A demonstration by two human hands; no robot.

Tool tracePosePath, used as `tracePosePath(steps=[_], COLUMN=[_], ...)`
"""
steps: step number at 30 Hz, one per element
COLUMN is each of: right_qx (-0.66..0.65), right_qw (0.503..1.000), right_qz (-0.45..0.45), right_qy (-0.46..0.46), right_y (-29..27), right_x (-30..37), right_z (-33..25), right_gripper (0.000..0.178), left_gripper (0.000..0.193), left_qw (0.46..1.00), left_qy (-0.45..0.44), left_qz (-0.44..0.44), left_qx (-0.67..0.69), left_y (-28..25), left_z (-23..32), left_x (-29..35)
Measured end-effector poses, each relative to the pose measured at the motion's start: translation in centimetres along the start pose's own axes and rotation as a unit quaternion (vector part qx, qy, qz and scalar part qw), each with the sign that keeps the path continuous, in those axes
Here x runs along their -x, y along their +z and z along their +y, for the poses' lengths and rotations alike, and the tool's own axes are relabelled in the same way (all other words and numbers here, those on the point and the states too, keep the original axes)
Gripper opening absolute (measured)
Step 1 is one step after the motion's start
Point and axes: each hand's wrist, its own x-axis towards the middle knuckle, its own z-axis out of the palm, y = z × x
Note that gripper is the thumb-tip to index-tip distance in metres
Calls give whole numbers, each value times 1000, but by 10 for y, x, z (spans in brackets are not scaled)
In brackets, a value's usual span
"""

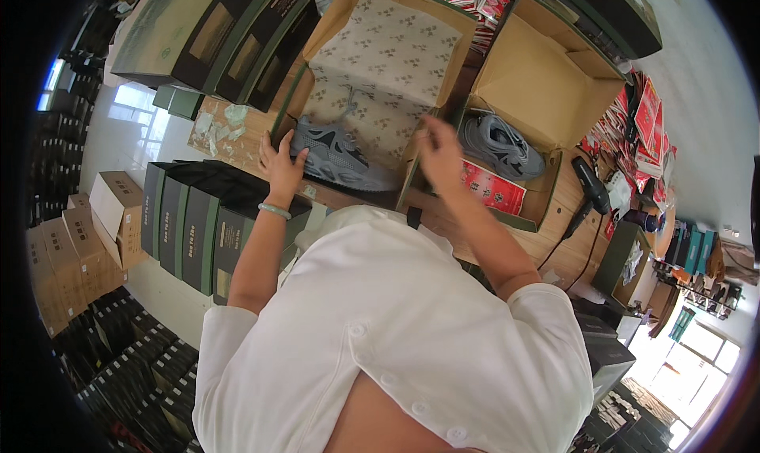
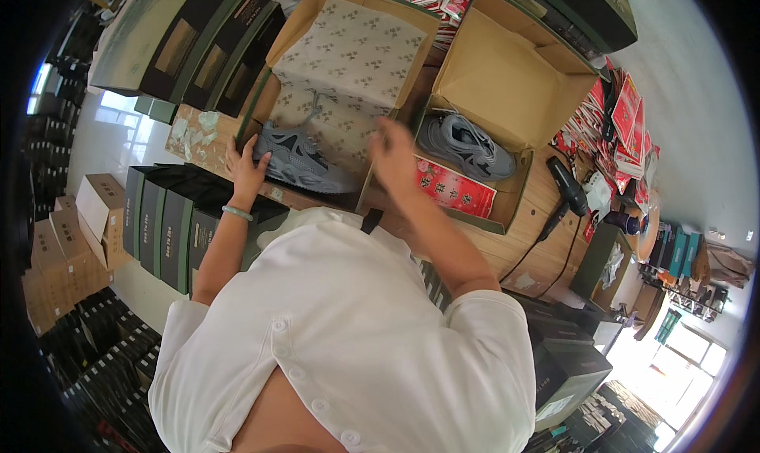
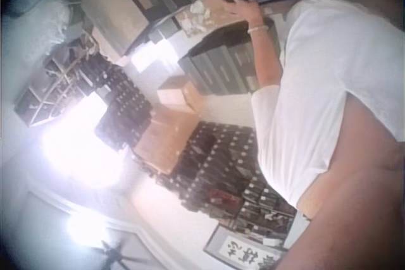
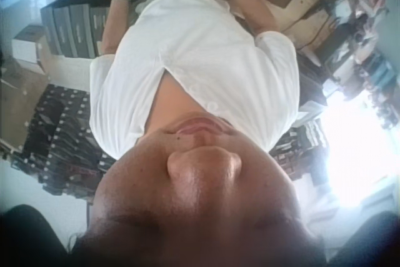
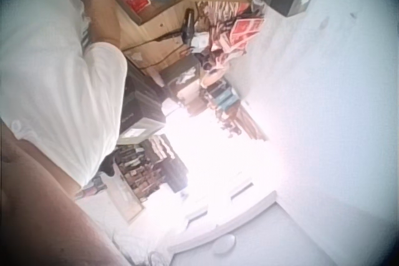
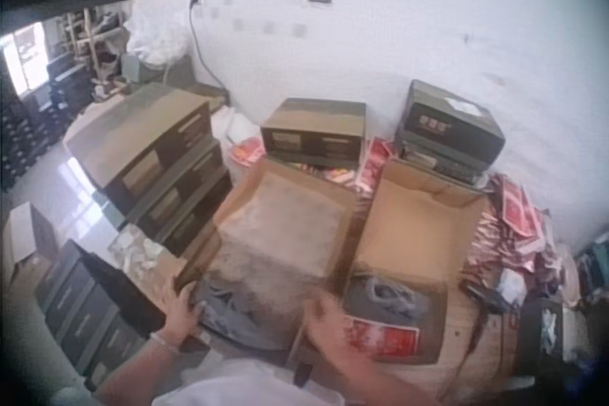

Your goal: The person packs a pair of shoes into a green box with tissue paper, closes the box, and uses a heat gun to apply a shipping label. They then stack the box and repeat the process with another pair of shoes.

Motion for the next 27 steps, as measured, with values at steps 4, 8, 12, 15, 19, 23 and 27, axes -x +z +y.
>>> tracePosePath(steps=[4,8,12,15,19,23,27], right_qx=[103,361,361,364,335,358,387], right_qw=[980,914,903,916,939,932,915], right_qz=[167,82,-8,-6,0,-18,-105], right_qy=[18,168,231,167,82,54,44], right_y=[-100,-134,-150,-162,-161,-151,-160], right_x=[-22,-3,-4,-6,2,29,59], right_z=[67,127,151,156,187,183,157], right_gripper=[32,88,123,120,104,97,94], left_gripper=[60,54,49,39,28,29,29], left_qw=[995,982,973,961,955,960,968], left_qy=[-27,44,103,99,119,137,195], left_qz=[-31,-104,-193,-241,-257,-241,-159], left_qx=[-88,-151,-71,-95,-83,-32,-24], left_y=[-14,-28,30,57,61,54,38], left_z=[22,77,89,98,109,95,93], left_x=[-5,-35,-64,-67,-47,-33,-6])
